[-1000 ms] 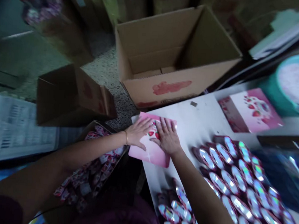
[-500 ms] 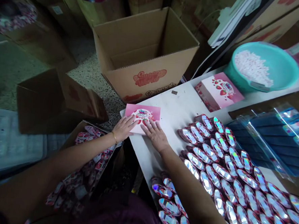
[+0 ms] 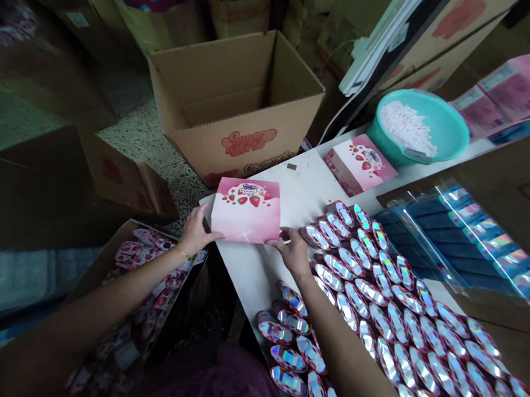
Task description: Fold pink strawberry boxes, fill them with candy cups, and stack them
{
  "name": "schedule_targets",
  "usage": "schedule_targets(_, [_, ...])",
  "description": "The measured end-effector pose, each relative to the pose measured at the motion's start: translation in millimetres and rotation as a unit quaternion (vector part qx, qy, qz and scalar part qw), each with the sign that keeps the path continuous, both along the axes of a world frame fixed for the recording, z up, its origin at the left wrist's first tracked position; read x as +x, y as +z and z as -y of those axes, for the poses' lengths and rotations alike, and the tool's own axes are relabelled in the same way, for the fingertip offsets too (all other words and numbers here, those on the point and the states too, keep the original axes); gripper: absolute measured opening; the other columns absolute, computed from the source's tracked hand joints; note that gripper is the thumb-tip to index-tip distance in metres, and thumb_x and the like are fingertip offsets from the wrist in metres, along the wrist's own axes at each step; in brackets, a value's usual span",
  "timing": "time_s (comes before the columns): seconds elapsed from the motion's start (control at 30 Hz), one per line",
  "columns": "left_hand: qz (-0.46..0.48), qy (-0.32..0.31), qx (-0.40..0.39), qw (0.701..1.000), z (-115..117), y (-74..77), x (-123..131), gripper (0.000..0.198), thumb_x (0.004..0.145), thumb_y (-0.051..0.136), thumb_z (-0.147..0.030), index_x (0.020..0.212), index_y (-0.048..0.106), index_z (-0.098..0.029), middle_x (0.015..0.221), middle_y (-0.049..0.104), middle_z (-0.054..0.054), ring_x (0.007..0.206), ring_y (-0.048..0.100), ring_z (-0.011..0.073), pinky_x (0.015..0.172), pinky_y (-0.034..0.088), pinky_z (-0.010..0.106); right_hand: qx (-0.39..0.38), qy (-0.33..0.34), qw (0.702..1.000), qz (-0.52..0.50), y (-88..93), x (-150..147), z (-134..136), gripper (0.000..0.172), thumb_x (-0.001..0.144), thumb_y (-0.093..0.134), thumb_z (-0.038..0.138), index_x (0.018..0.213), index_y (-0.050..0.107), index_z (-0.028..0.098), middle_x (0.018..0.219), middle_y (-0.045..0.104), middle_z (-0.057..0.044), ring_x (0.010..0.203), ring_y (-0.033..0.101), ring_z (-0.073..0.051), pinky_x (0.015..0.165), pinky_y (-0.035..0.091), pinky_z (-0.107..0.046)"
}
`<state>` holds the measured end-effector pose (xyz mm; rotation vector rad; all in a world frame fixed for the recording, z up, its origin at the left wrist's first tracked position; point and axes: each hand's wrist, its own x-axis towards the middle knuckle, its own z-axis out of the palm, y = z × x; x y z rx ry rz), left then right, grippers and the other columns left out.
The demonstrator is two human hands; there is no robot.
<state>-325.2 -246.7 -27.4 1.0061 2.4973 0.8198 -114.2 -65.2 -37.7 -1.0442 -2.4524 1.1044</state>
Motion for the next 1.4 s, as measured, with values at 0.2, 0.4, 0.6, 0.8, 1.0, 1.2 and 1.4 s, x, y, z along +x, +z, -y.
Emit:
schedule_targets(0.2, [0.307, 0.032, 0.053, 0.950, 2.2, 4.5, -17.0, 0.029, 0.058, 0.066, -0.040, 0.065, 0.055, -0.014, 0.055, 0.059, 0.000, 0.049, 0.055, 0.0126, 0.050, 0.047, 0.027, -0.198, 0.036, 0.979, -0.038, 4.7, -9.8, -20.6, 0.042, 0.065, 0.060, 0.057, 0.066, 0.059, 0.015, 0.052, 0.050, 0.003, 0.048, 0.041, -0.010, 0.048, 0.036, -0.024])
schedule_targets(0.4, [0.196, 0.061, 0.117, 0.972, -11.6, 3.7, -24.5, 0.025, 0.058, 0.065, -0.037, 0.062, 0.057, -0.014, 0.056, 0.060, 0.000, 0.055, 0.056, 0.0132, 0.054, 0.045, 0.025, -0.095, 0.079, 0.990, -0.067, 5.2, -22.5, -35.9, 0.038, 0.071, 0.057, 0.052, 0.059, 0.062, 0.017, 0.063, 0.058, -0.002, 0.059, 0.051, -0.013, 0.060, 0.041, -0.027])
schedule_targets(0.6, [0.076, 0.040, 0.094, 0.992, -6.6, -12.5, -23.3, 0.021, 0.064, 0.062, -0.036, 0.067, 0.062, -0.015, 0.062, 0.062, 0.000, 0.059, 0.053, 0.0123, 0.056, 0.040, 0.022, -0.041, 0.116, 0.987, -0.103, -8.4, -20.3, -31.5, 0.032, 0.081, 0.050, 0.041, 0.065, 0.068, 0.020, 0.072, 0.063, -0.004, 0.071, 0.057, -0.015, 0.072, 0.045, -0.028])
schedule_targets(0.8, [0.028, 0.019, 0.076, 0.997, -1.1, -11.3, -20.7, 0.020, 0.067, 0.061, -0.036, 0.067, 0.063, -0.016, 0.062, 0.062, -0.002, 0.058, 0.052, 0.0118, 0.058, 0.038, 0.021, 0.014, 0.110, 0.988, -0.109, -15.6, -18.3, -25.4, 0.026, 0.082, 0.050, 0.034, 0.070, 0.069, 0.020, 0.073, 0.060, -0.005, 0.071, 0.057, -0.016, 0.069, 0.046, -0.027])
schedule_targets(1.0, [-0.002, -0.008, 0.070, 0.997, 0.5, -11.3, -20.1, 0.020, 0.069, 0.061, -0.035, 0.064, 0.062, -0.016, 0.062, 0.061, -0.001, 0.058, 0.051, 0.0114, 0.059, 0.037, 0.021, 0.043, 0.088, 0.989, -0.109, -23.1, -10.7, -21.9, 0.030, 0.083, 0.048, 0.040, 0.071, 0.066, 0.019, 0.074, 0.056, -0.005, 0.069, 0.055, -0.016, 0.065, 0.047, -0.028])
schedule_targets(1.2, [0.000, -0.050, 0.083, 0.995, -0.7, -8.8, -21.9, 0.018, 0.071, 0.061, -0.034, 0.063, 0.061, -0.018, 0.064, 0.060, -0.001, 0.062, 0.052, 0.0122, 0.062, 0.038, 0.022, 0.145, 0.071, 0.984, -0.080, 2.2, -9.5, -31.1, 0.059, 0.077, 0.053, 0.048, 0.126, 0.043, 0.016, 0.120, 0.048, -0.015, 0.107, 0.048, -0.026, 0.085, 0.045, -0.041])
schedule_targets(1.4, [-0.037, -0.102, 0.057, 0.992, -0.2, -17.6, -18.0, 0.022, 0.077, 0.056, -0.033, 0.063, 0.058, -0.017, 0.069, 0.057, 0.001, 0.070, 0.054, 0.0129, 0.068, 0.041, 0.022, 0.273, 0.309, 0.910, 0.037, 19.3, -38.3, -31.8, 0.066, 0.079, 0.054, 0.024, 0.138, 0.025, 0.023, 0.145, 0.023, -0.004, 0.134, 0.010, -0.028, 0.107, 0.020, -0.051])
